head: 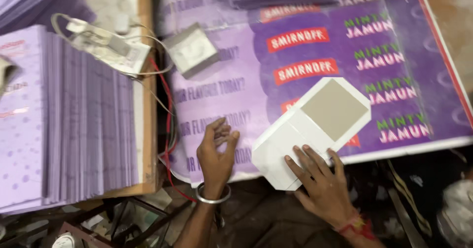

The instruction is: The person folds and assembles small purple and white cardboard boxes by hand. They repeatedly fold flaps, press edges, and stack completed boxes on the table.

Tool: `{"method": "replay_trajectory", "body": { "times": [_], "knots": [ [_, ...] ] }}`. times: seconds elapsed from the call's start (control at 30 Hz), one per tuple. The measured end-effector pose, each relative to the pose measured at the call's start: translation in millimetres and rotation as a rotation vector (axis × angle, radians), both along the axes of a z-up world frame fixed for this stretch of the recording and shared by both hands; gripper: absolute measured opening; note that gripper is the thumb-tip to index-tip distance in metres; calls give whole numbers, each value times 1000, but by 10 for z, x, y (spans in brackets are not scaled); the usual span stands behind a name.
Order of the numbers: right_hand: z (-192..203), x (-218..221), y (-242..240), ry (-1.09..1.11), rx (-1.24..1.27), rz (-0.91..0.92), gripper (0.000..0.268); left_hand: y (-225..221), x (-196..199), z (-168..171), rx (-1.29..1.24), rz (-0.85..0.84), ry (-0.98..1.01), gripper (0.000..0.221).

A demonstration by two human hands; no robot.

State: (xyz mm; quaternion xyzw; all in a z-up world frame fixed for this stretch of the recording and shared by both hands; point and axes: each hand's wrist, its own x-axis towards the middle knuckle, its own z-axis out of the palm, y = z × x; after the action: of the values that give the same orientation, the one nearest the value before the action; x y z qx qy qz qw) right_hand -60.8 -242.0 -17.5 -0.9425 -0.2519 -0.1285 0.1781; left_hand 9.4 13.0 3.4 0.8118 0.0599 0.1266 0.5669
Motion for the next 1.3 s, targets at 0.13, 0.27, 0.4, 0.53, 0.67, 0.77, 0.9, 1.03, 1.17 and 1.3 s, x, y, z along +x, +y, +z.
{"method": "replay_trajectory", "body": {
  "times": [0.13,0.27,0.4,0.53,0.67,0.77,0.9,1.03,1.17,1.3],
  "knots": [
    [-205,-313,104,6,213,-128,65,-98,-216,227,120,-218,213,60],
    [-173,-388,281,40,245,-116,74,-117,-16,261,119,-390,516,74],
    [169,-352,508,37,191,-82,73,-124,194,170,206,-594,488,93],
    [475,-123,328,19,148,42,77,-57,425,107,373,-722,337,84],
    [719,265,-6,58,162,163,82,126,809,178,594,-740,359,61],
    [899,747,-1,64,119,211,94,188,964,186,609,-856,288,57],
    [920,1488,197,298,-280,215,101,146,1017,105,635,-919,238,50],
    [689,1740,256,653,-567,138,80,117,977,137,666,-820,312,47],
    [496,1653,164,204,-326,255,67,70,599,153,744,-580,158,31],
    [421,1435,23,145,-119,244,49,-22,22,88,779,-344,-89,14]
  ]
}}
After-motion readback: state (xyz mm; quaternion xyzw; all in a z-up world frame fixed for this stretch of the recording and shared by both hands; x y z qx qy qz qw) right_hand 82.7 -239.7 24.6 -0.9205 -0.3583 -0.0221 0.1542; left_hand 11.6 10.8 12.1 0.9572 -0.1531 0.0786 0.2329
